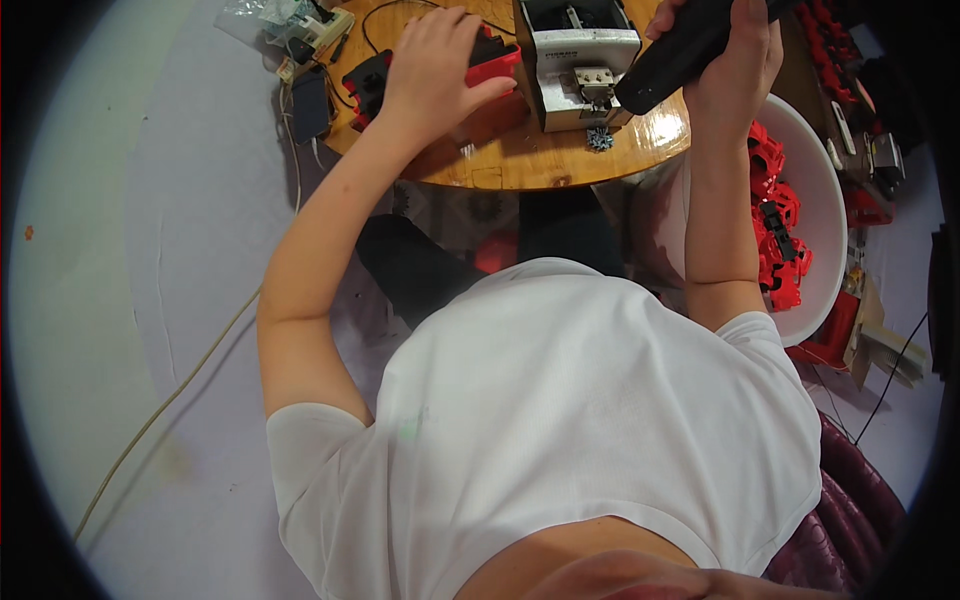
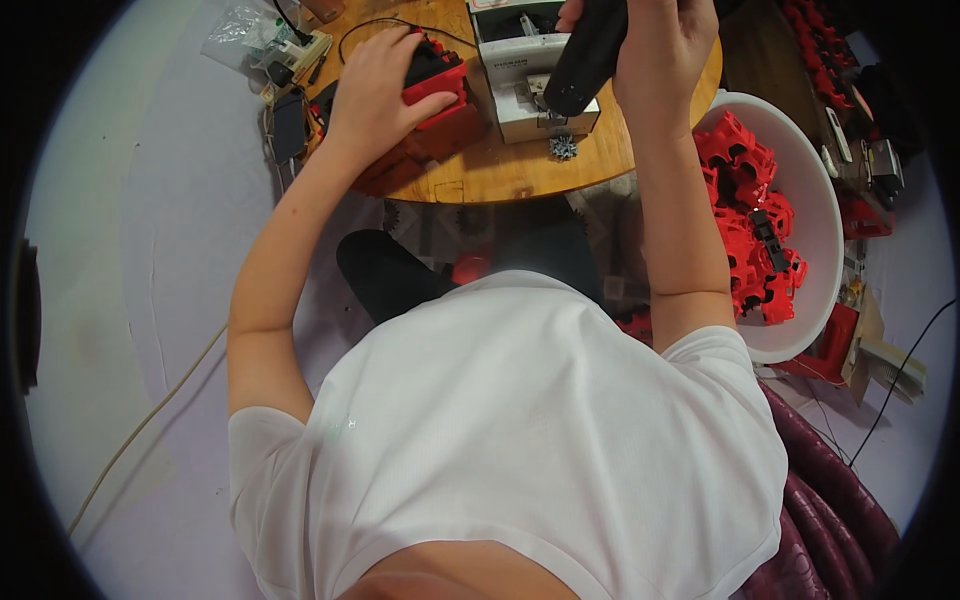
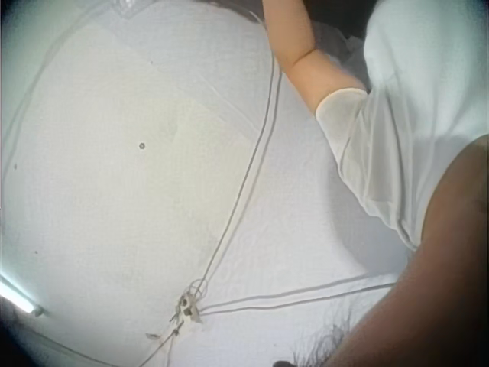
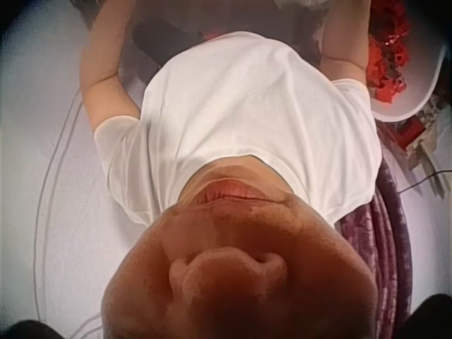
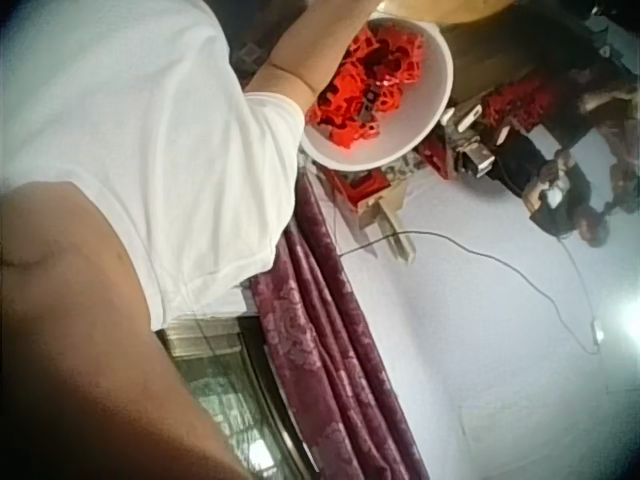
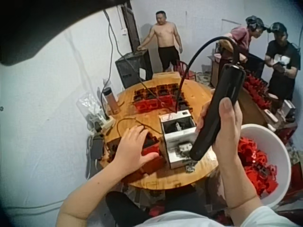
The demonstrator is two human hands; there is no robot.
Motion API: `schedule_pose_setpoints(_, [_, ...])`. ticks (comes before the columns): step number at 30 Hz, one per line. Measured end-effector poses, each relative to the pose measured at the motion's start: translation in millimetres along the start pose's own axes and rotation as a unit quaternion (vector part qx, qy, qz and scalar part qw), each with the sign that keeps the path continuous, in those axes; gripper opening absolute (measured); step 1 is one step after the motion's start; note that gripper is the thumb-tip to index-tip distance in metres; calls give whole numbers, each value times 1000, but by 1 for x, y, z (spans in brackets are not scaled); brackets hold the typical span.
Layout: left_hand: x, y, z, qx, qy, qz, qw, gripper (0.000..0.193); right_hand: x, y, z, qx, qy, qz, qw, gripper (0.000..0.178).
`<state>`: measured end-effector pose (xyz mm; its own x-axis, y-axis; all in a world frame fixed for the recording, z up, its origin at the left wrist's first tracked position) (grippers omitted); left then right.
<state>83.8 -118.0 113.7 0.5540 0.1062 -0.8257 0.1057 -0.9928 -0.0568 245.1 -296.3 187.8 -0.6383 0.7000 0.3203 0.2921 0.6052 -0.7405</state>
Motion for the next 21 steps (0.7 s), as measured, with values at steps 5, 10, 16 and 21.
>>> schedule_pose_setpoints(5, [35,10,11,-12,-99,-48,994,50,-8,7,6,-88,-24,-8,996,53])
schedule_pose_setpoints(10, [49,7,36,11,-49,-28,998,48,-24,14,9,-43,17,34,998,52])
schedule_pose_setpoints(16, [57,5,53,-28,-93,43,994,47,-17,24,12,-27,-45,17,998,47])
schedule_pose_setpoints(21, [38,-15,45,-142,-162,247,945,36,-9,42,8,-84,-74,30,993,46])
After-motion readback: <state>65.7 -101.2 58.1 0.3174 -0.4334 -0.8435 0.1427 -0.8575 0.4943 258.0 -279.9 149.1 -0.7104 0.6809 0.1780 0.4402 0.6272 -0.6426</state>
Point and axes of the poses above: each hand's wrist, its own z-axis away from the middle knuckle, its own x-axis out of the palm, y = z × x, the point moved 4 cm from there along -z, towards the middle knuckle
